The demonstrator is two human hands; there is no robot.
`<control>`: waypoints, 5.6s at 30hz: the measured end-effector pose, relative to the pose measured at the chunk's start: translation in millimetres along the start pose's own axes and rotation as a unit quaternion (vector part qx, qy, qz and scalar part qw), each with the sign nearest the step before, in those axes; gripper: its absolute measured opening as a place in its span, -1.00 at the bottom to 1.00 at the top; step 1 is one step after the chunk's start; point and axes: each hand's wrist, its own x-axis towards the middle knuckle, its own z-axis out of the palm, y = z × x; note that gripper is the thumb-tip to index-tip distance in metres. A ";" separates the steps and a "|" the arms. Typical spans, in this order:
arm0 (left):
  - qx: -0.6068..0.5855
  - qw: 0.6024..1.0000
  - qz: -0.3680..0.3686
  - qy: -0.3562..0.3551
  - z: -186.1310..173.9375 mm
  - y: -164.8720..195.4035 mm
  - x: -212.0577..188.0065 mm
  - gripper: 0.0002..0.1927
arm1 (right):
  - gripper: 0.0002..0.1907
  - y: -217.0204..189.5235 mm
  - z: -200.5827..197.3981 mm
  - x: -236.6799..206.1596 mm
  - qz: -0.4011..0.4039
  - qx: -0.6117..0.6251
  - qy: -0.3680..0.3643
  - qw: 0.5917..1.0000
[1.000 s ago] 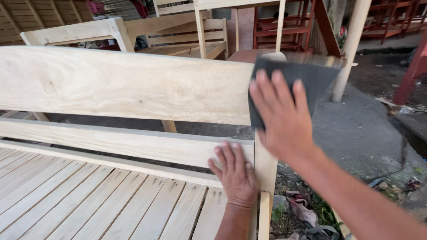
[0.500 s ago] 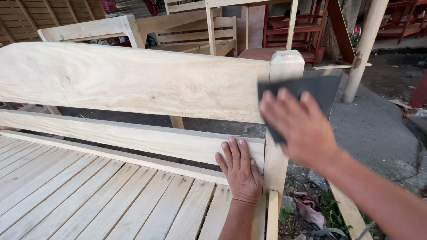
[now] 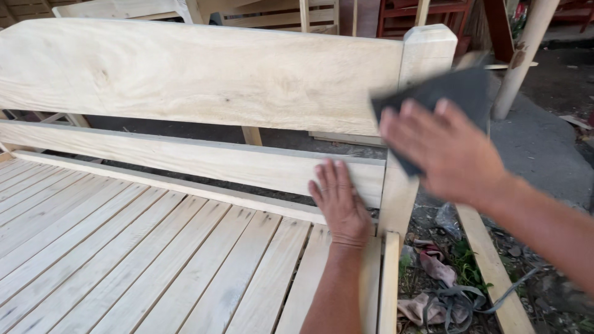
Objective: The person sands a wooden bench with a sheet of sandpaper, working over the backrest, armrests, side posts, and seat slats. They hold the bench steady with one hand while rubbing the sandpaper along the wood surfaces, moving around the bench to reach different parts.
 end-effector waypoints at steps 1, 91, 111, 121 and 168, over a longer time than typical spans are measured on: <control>-0.006 1.000 -0.005 0.011 -0.9 -1.7 0.6 -0.42 | -0.03 3.4 -0.1 3.8 0.081 -0.008 0.093 0.992; -0.080 0.997 0.013 0.003 -2.0 19.2 -15.2 -0.27 | -0.06 -35.9 -28.0 -13.5 0.052 0.226 0.112 0.966; -0.034 0.996 0.079 -0.023 5.2 25.7 -16.7 -0.30 | -0.07 3.1 14.0 11.5 0.127 0.195 0.100 0.967; -0.079 0.995 0.066 -0.018 3.6 24.4 -15.6 -0.35 | -0.15 -82.4 -0.5 -27.2 0.138 0.177 0.160 0.961; -0.080 0.988 0.126 -0.044 -9.6 42.4 -7.2 -0.39 | -0.06 -34.5 -32.1 0.8 0.203 0.288 0.209 0.912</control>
